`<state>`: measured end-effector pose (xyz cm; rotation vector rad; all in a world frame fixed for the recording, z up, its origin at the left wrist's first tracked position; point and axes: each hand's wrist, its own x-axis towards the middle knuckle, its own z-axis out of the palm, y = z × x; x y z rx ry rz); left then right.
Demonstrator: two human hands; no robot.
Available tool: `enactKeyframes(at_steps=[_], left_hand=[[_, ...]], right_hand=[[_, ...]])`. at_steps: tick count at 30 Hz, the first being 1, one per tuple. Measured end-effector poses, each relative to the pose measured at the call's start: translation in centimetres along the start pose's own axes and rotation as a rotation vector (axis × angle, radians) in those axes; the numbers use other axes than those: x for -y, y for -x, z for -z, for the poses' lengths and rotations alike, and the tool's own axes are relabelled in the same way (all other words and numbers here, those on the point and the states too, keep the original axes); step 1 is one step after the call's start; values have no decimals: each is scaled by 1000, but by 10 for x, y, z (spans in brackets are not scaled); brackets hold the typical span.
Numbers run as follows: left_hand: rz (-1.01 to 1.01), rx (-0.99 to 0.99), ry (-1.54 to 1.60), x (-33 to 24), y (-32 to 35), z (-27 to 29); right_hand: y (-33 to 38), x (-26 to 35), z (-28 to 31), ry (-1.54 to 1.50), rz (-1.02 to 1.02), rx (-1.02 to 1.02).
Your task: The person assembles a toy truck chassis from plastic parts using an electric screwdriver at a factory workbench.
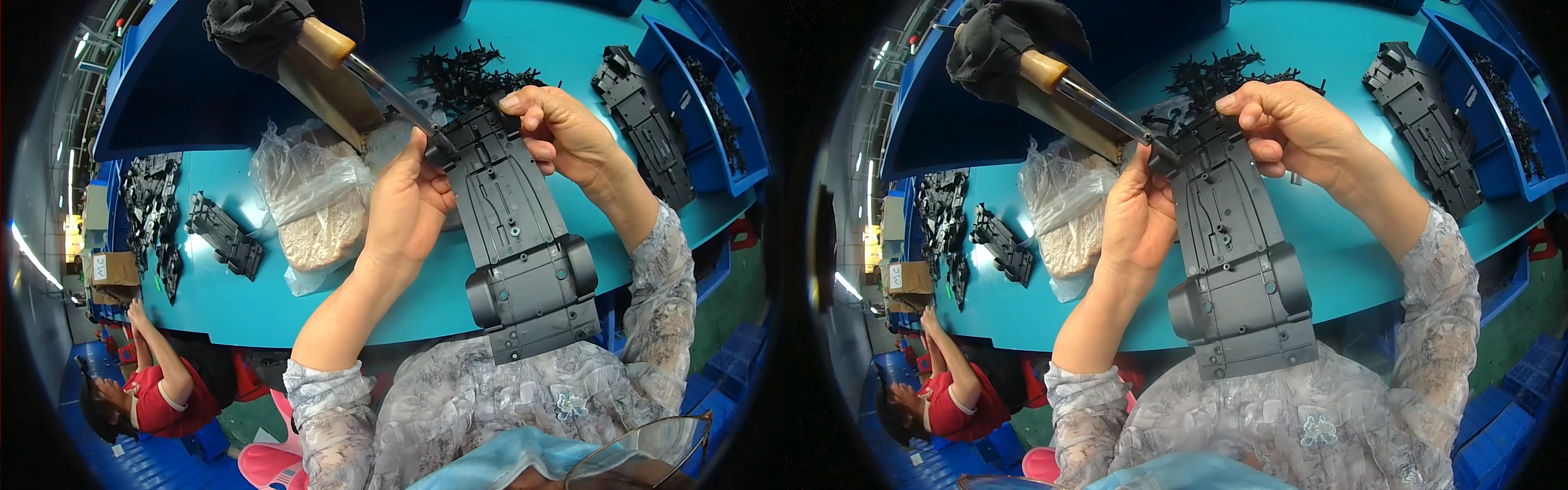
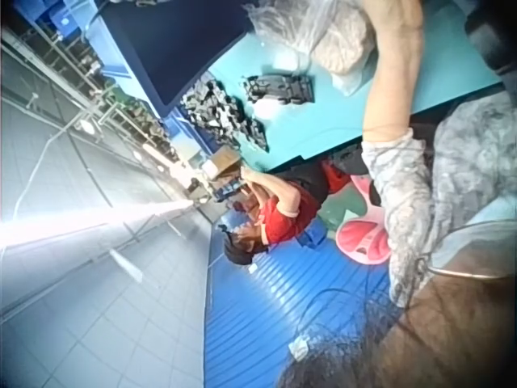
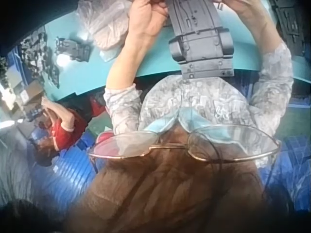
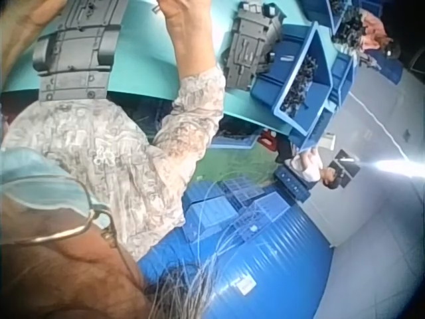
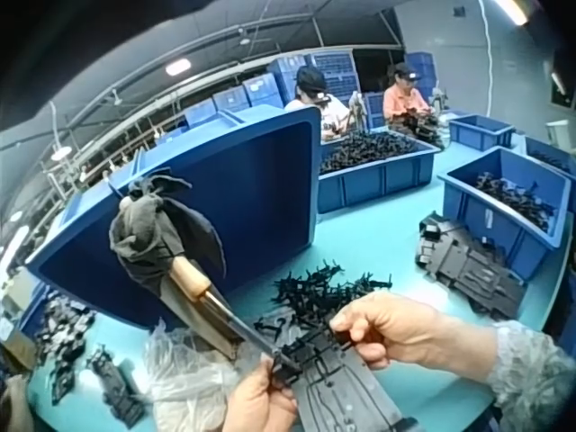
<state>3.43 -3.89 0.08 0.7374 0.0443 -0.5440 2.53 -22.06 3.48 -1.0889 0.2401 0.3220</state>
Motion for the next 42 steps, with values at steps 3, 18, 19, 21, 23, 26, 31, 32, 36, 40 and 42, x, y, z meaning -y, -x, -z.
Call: enactKeyframes(at_steps=[3,18,19,21,23,26,31,32,36,40,42], left_hand=[[-1,3,19,1,-1,3],[-7,6,46,1,0,-1],[-12,7,43,1,0,-2],[-16,7,39,1,-1,-1],[3,37,47,1,-1,1],[-11,37,27,1,-1,0],[-13,36,68,3,-2,2],[-4,46,87,3,-2,3],[-15,70,37,2,0,1],[10,129,93,-2,1,0],[40,195,150,-4,2,1]], right_hand=[[-1,0,2,24,8,-8],[-2,-2,4,18,21,3],[-2,-2,4,18,20,4],[-3,-3,4,27,31,-8],[-2,-2,4,20,24,-1],[-3,-3,5,5,24,14],[-2,-2,4,2,28,5],[-2,-2,4,6,34,2],[-2,-3,4,13,47,13],[-1,-2,4,11,31,-5],[-2,-3,5,9,30,7]])
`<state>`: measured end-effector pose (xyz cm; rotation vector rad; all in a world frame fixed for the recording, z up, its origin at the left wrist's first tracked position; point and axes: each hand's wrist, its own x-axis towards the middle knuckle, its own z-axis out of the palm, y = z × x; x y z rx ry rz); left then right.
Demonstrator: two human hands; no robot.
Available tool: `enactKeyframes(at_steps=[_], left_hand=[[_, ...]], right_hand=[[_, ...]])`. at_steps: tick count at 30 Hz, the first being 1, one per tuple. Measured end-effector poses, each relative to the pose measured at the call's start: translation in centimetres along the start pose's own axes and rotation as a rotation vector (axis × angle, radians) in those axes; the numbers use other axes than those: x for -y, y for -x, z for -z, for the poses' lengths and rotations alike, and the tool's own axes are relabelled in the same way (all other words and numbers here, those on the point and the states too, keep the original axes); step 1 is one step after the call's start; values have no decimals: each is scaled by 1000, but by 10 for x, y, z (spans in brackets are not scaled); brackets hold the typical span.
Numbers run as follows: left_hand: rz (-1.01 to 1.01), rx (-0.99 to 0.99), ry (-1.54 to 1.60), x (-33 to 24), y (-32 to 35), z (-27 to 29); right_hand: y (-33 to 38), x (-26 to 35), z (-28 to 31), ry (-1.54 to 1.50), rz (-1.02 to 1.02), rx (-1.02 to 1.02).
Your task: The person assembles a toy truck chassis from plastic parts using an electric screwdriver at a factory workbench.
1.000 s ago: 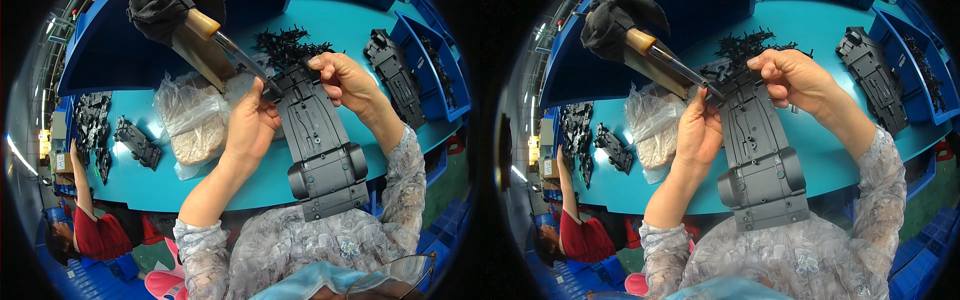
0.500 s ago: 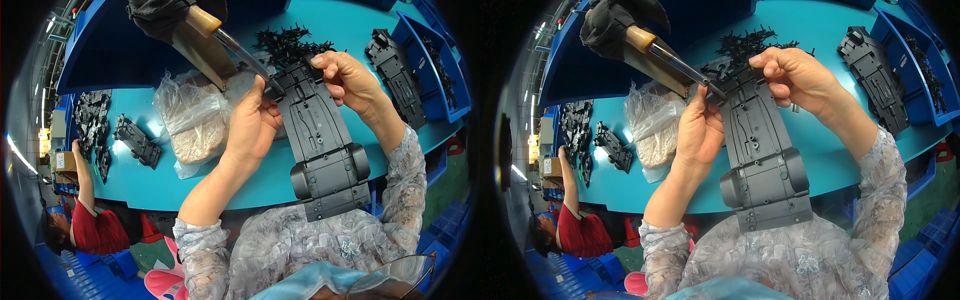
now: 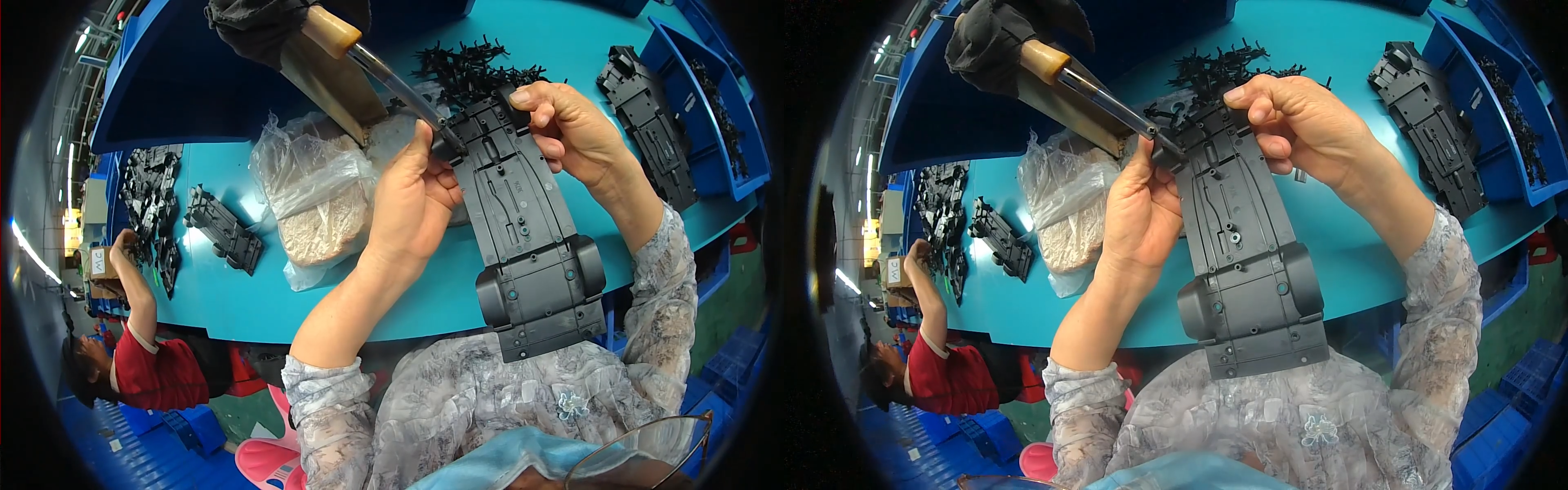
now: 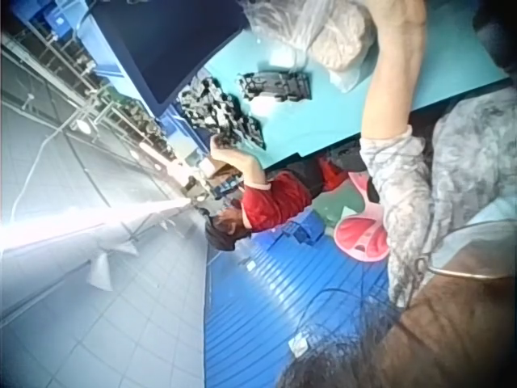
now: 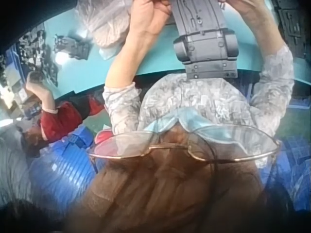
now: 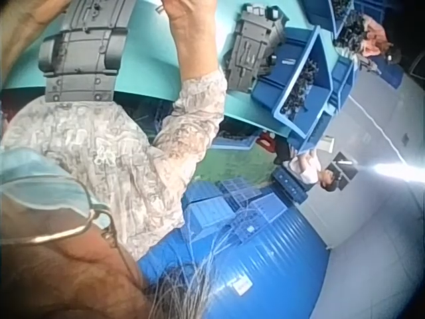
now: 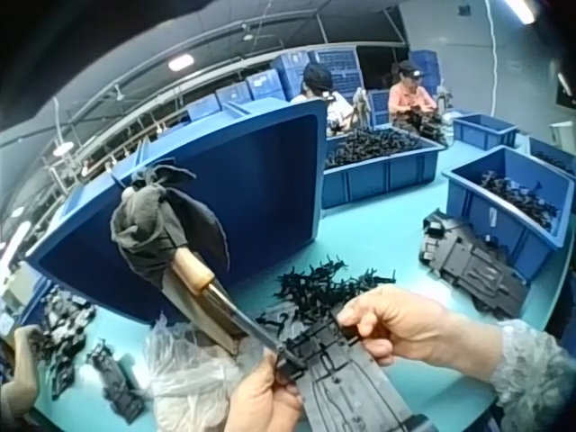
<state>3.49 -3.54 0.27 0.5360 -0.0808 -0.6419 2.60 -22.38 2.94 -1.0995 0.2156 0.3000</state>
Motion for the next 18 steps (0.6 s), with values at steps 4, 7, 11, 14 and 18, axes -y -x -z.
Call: enactKeyframes(at_steps=[4,7,11,14,18], left_hand=[[0,3,-6,0,1,0],[-29,-78,-70,3,-1,-2],[-43,-107,-79,4,-2,2],[-44,-103,-127,5,-1,0],[-43,-80,-93,4,-1,3]], right_hand=[[2,0,-2,8,17,-1],[1,0,-2,11,11,-15],[2,0,-1,-5,15,17],[2,0,0,-10,16,26],[4,1,-3,4,27,7]])
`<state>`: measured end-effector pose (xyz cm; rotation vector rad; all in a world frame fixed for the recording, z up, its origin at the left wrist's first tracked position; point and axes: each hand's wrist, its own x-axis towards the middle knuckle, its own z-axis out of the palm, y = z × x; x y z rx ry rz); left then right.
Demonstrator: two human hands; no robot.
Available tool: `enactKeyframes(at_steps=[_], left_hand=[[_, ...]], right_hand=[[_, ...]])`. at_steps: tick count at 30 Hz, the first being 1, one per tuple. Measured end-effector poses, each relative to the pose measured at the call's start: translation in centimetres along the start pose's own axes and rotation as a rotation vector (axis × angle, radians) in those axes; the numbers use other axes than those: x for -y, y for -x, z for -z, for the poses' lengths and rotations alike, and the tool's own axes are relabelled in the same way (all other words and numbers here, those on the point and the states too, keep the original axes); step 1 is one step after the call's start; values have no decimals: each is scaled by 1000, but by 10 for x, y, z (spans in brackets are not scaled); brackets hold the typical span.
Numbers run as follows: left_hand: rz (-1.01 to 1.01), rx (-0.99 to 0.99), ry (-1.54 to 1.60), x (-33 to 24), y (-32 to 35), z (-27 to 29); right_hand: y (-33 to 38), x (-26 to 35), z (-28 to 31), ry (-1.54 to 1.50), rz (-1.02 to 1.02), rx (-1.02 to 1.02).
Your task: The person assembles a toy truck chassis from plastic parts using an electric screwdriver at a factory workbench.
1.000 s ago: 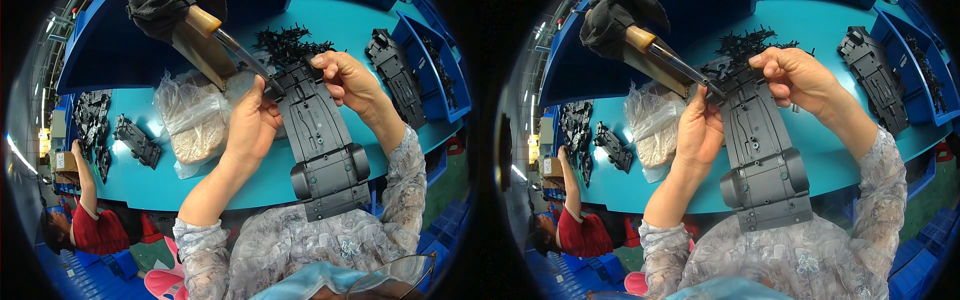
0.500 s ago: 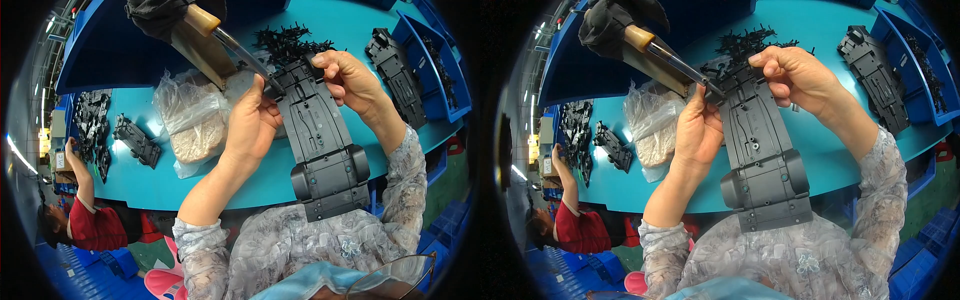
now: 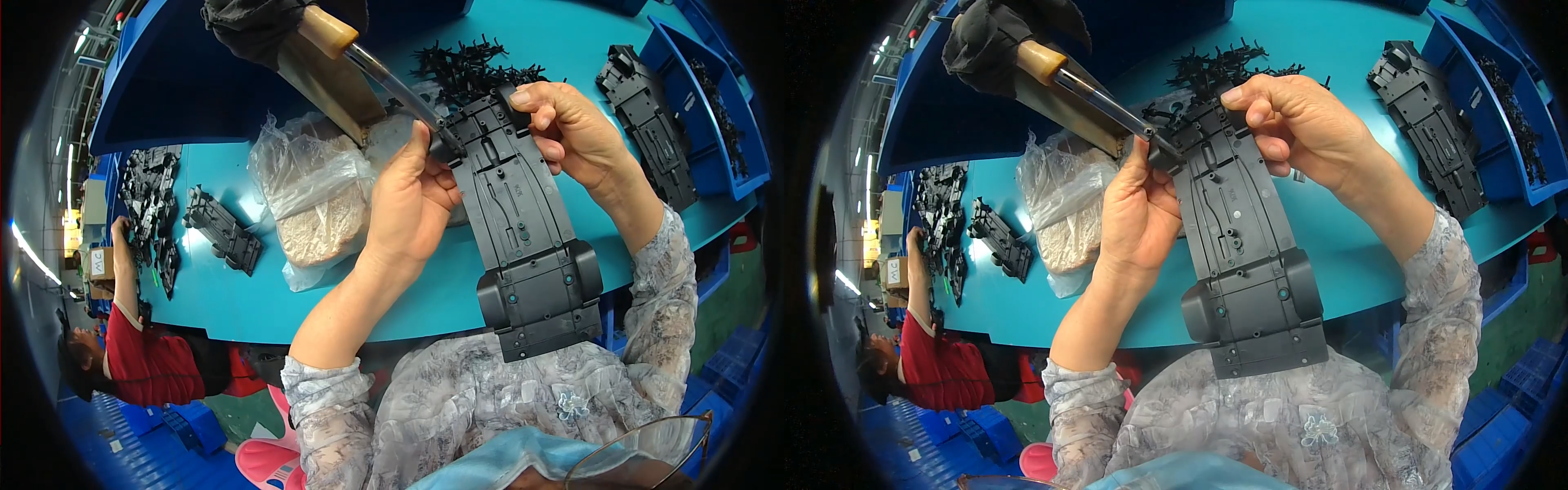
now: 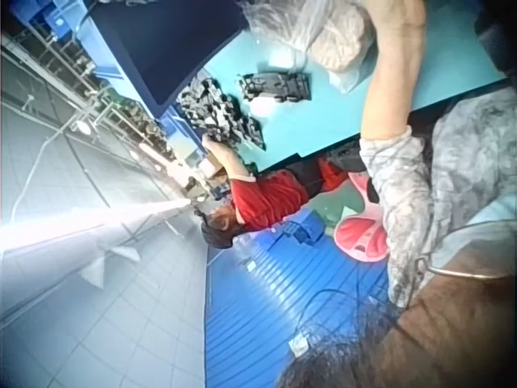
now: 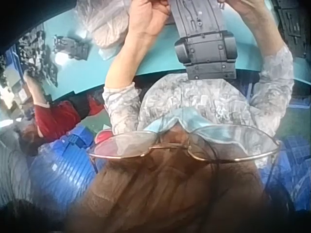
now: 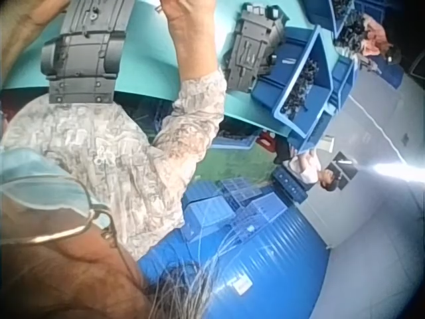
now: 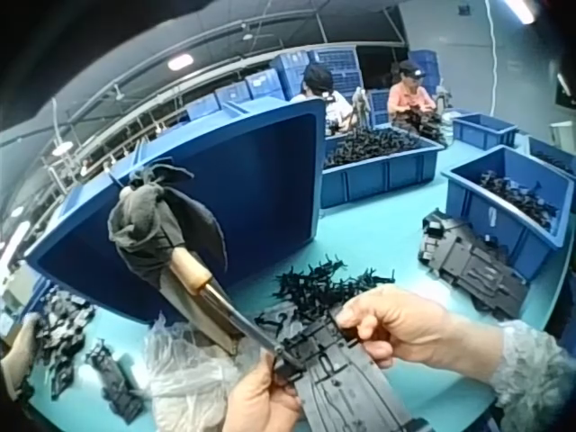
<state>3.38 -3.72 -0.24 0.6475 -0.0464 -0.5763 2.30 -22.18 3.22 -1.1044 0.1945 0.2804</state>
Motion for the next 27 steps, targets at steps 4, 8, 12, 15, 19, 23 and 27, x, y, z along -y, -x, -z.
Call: enactKeyframes(at_steps=[4,8,12,15,19,23,27], left_hand=[[-5,1,4,0,1,-3],[-35,-1,-49,0,1,-9],[-43,89,-1,-1,1,-4],[-13,98,56,-3,1,-9],[11,75,61,1,0,1],[6,23,43,5,-1,5],[7,2,36,7,-3,4]], right_hand=[[-2,-2,4,-17,10,33],[0,1,0,28,3,18],[-2,0,-1,57,-7,24],[-4,-2,0,37,-27,-1],[-7,-5,2,39,-32,13],[-9,-8,4,38,-46,25],[-11,-10,8,28,-48,35]])
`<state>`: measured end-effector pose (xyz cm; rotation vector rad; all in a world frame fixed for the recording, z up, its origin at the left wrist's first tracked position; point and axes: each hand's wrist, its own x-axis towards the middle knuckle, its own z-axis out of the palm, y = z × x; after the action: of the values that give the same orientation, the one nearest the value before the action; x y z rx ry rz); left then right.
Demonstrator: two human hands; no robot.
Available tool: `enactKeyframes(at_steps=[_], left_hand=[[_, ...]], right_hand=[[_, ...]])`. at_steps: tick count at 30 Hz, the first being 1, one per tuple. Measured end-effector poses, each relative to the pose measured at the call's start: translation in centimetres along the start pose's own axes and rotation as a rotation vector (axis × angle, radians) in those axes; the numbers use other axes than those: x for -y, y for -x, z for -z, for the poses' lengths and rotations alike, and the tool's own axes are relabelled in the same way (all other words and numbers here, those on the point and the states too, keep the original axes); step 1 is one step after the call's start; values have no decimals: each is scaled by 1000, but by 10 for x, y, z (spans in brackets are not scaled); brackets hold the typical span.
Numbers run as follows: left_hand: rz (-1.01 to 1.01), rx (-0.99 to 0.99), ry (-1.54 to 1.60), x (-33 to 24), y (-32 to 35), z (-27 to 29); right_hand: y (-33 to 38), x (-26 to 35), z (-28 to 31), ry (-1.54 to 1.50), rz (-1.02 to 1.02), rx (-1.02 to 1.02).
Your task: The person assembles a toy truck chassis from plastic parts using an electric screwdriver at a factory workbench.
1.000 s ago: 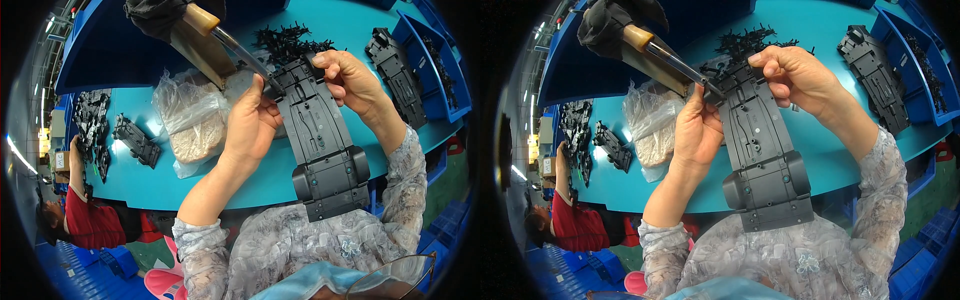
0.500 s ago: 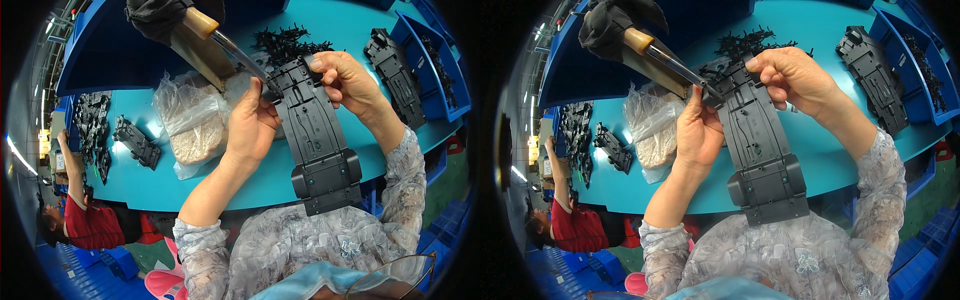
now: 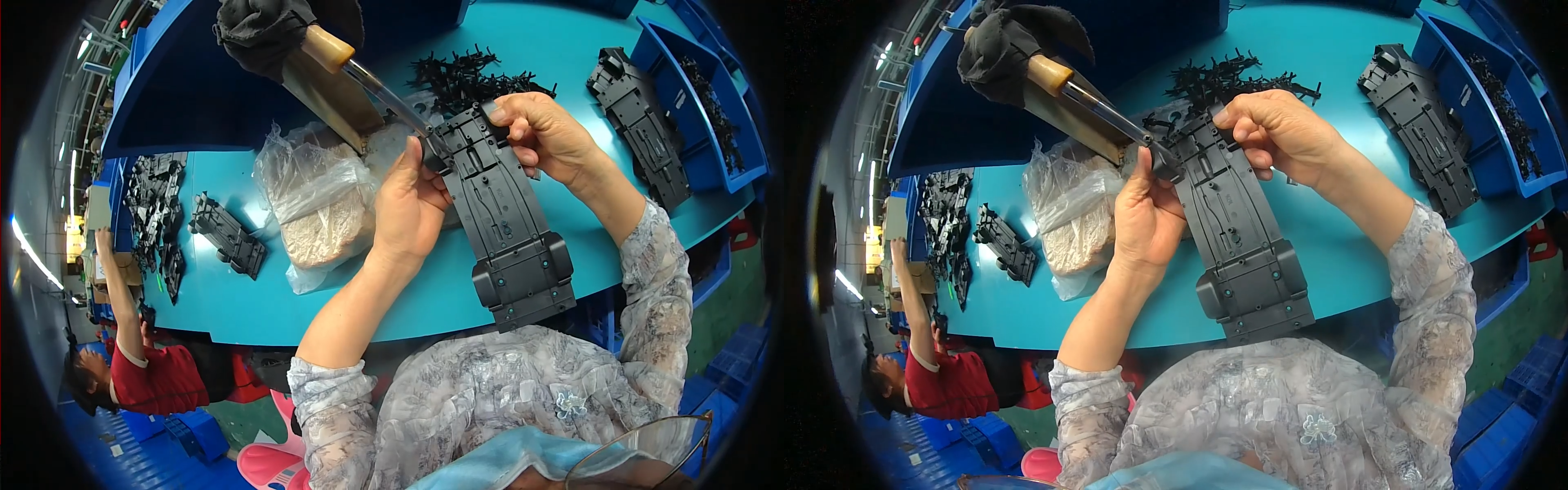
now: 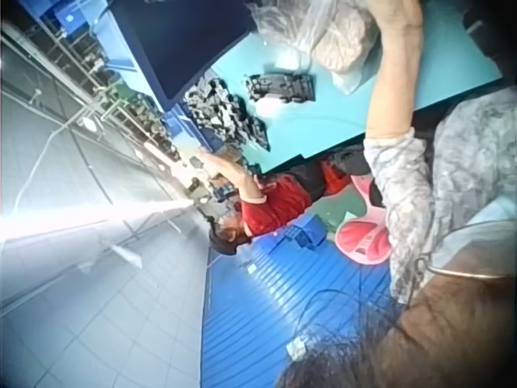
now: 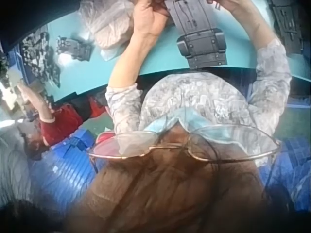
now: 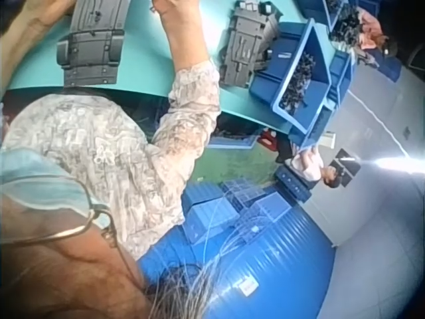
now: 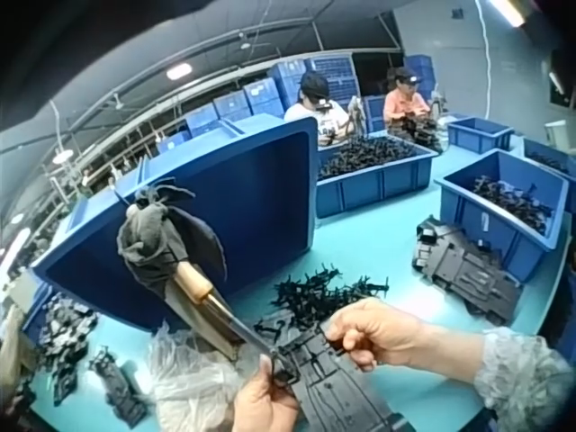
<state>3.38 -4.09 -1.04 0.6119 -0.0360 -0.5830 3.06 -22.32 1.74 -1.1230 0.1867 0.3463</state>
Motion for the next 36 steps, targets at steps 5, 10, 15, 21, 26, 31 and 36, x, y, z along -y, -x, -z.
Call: enactKeyframes(at_steps=[5,10,15,21,26,31,36], left_hand=[[-43,27,-106,3,-1,11],[6,-80,-73,7,8,9],[73,-206,-223,-2,41,4],[-80,-412,-200,-42,101,32],[-538,-577,-297,-116,133,89],[-568,-626,-256,-202,148,141],[-631,-889,-530,-258,145,195]], right_hand=[[-12,-13,8,-29,35,49],[-12,-20,8,-23,52,39],[-11,-27,19,93,-123,187],[-8,-28,10,197,-82,251],[-10,-36,10,223,-72,246],[-14,-39,7,213,-65,239],[-12,-41,4,189,-57,213]])
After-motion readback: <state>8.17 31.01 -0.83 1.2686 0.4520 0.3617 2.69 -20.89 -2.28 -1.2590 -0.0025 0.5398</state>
